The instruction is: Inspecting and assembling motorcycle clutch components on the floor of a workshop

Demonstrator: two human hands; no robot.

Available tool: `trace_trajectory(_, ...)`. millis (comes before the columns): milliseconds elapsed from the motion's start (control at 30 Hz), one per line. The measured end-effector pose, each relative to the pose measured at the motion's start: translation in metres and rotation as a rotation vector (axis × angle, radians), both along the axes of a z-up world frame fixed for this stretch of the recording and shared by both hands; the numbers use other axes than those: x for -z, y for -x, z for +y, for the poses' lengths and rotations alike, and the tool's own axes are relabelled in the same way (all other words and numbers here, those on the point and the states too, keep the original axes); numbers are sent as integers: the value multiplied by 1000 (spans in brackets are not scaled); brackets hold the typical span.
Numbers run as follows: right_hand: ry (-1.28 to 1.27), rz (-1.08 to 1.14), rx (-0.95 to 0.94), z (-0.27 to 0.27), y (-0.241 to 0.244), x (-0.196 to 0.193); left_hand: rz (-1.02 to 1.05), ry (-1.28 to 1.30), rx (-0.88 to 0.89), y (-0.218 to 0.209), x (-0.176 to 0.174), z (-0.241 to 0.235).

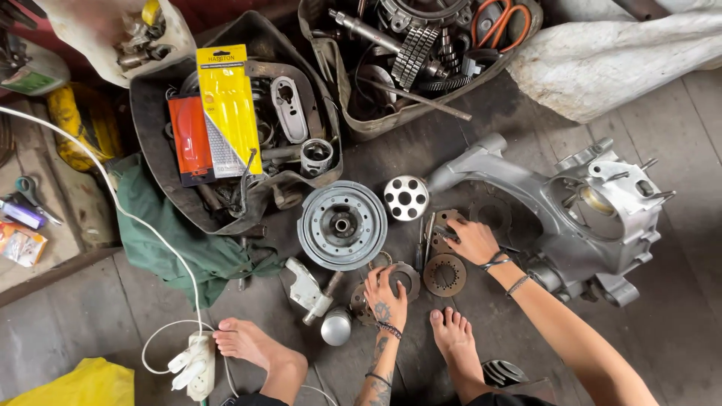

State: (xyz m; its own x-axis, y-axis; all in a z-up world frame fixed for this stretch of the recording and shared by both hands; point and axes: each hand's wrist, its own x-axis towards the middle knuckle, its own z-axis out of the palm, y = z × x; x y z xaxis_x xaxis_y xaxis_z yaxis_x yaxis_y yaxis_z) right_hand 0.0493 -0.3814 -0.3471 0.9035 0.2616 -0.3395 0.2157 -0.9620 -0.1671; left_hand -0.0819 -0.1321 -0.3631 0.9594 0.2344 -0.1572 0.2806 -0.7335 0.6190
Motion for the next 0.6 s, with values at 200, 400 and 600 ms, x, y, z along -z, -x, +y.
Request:
trace_trajectory(200,83,-177,45,-9,-16,-64,-210,406,-65,-23,-24,-20)
trace_trajectory(400,-470,-35,249,54,-19,-189,-230,1229,-120,-83,-135,-22)
trace_trajectory(600,-466,238,63,85,1,-158,-118,833,-178,-55,-66,22)
